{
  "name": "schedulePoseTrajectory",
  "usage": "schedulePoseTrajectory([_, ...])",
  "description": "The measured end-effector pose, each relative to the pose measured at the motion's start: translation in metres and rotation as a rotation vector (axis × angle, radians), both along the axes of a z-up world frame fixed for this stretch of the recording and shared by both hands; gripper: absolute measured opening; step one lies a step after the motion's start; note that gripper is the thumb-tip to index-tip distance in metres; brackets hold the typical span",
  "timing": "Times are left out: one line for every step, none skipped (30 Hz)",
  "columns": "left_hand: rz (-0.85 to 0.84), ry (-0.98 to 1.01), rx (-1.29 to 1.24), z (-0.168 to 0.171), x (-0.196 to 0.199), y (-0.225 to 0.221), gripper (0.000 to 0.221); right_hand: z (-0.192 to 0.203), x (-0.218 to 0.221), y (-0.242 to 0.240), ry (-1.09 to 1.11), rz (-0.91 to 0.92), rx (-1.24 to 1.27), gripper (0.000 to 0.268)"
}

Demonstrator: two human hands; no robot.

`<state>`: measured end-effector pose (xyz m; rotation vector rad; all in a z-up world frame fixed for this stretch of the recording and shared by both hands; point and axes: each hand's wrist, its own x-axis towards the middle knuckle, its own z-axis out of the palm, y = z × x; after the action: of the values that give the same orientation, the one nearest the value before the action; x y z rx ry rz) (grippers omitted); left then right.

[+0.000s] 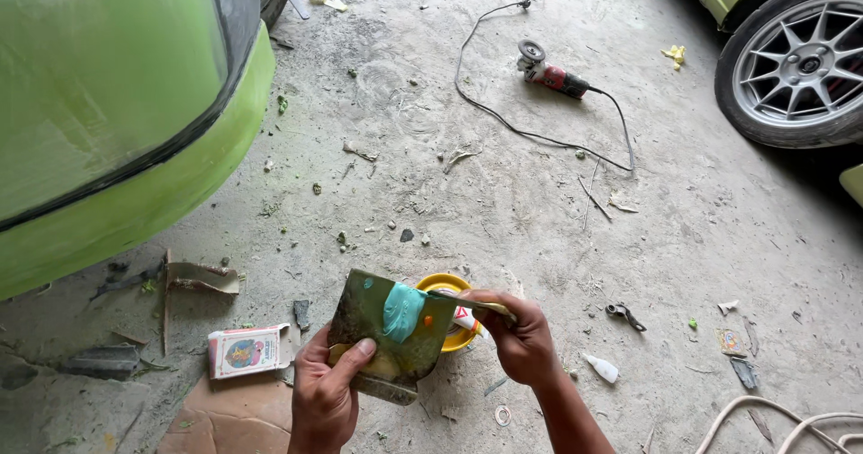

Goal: The person scoops a teal-colored paste from a container onto a metal putty knife using a smaller scraper. They then add a small amount of liquid from a tube and mix the substances together on the knife.

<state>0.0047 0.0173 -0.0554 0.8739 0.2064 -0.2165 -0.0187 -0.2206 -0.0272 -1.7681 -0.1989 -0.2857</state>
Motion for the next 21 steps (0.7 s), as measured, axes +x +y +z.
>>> schedulePoseTrajectory([-0.002,-0.004,0.001,-0.008,0.001,-0.001,0.031,0.002,0.000,-0.002,-0.004,-0.002,0.001,0.022])
schedulePoseTrajectory([0.042,-0.004,-0.085,-0.017,0.002,-0.002,0.034,0.004,0.003,-0.003,0.022,-0.035,-0.183,0.023])
schedulePoseTrajectory([0.086,-0.006,-0.172,-0.026,0.003,-0.002,0.038,0.006,0.006,-0.004,0.047,-0.068,-0.368,0.029])
schedulePoseTrajectory([0.080,-0.009,-0.167,-0.020,0.005,0.000,0.038,-0.011,0.006,-0.012,0.044,-0.074,-0.362,0.029])
schedulePoseTrajectory([0.082,0.049,-0.171,-0.015,0.007,0.002,0.043,-0.028,0.007,-0.020,0.172,-0.202,-0.015,0.012])
schedulePoseTrajectory([0.094,0.110,-0.178,-0.009,0.007,0.004,0.047,-0.045,0.010,-0.028,0.296,-0.315,0.329,0.007])
schedulePoseTrajectory([0.100,0.108,-0.176,-0.002,0.006,0.002,0.047,-0.027,0.006,-0.018,0.297,-0.309,0.330,0.007])
schedulePoseTrajectory([0.123,0.109,-0.118,0.005,0.005,-0.001,0.048,-0.010,0.004,-0.008,0.384,-0.398,0.599,0.027])
schedulePoseTrajectory([0.147,0.111,-0.059,0.012,0.005,-0.004,0.049,0.007,0.002,0.000,0.473,-0.481,0.867,0.051])
schedulePoseTrajectory([0.140,0.113,-0.054,0.007,0.004,-0.006,0.049,0.006,0.001,0.006,0.473,-0.488,0.873,0.051])
schedulePoseTrajectory([0.160,0.041,0.053,0.002,0.003,-0.010,0.048,0.004,-0.001,0.011,0.450,-0.430,0.842,0.040])
schedulePoseTrajectory([0.178,-0.031,0.156,-0.003,0.001,-0.014,0.047,0.003,-0.003,0.015,0.426,-0.374,0.806,0.030])
schedulePoseTrajectory([0.169,-0.030,0.156,-0.002,-0.001,-0.017,0.047,0.002,0.001,0.019,0.424,-0.383,0.808,0.030])
schedulePoseTrajectory([0.164,-0.083,0.313,-0.001,-0.003,-0.019,0.039,0.002,0.005,0.023,0.451,-0.372,0.759,0.029])
schedulePoseTrajectory([0.158,-0.136,0.469,0.000,-0.005,-0.022,0.033,0.002,0.009,0.028,0.478,-0.361,0.710,0.028])
schedulePoseTrajectory([0.156,-0.138,0.467,0.000,-0.008,-0.025,0.033,0.003,0.013,0.029,0.474,-0.363,0.709,0.028])
schedulePoseTrajectory([0.147,-0.124,0.527,0.001,-0.010,-0.027,0.033,0.005,0.016,0.032,0.496,-0.457,0.748,0.033])
schedulePoseTrajectory([0.140,-0.105,0.588,0.001,-0.013,-0.029,0.034,0.006,0.018,0.035,0.522,-0.550,0.787,0.041])
schedulePoseTrajectory([0.139,-0.103,0.588,0.006,-0.014,-0.030,0.034,0.007,0.018,0.035,0.523,-0.552,0.786,0.041])
schedulePoseTrajectory([0.125,-0.111,0.599,0.011,-0.015,-0.030,0.038,0.009,0.018,0.036,0.541,-0.549,0.774,0.040])
schedulePoseTrajectory([0.111,-0.120,0.610,0.016,-0.015,-0.031,0.043,0.010,0.019,0.037,0.559,-0.547,0.763,0.039])
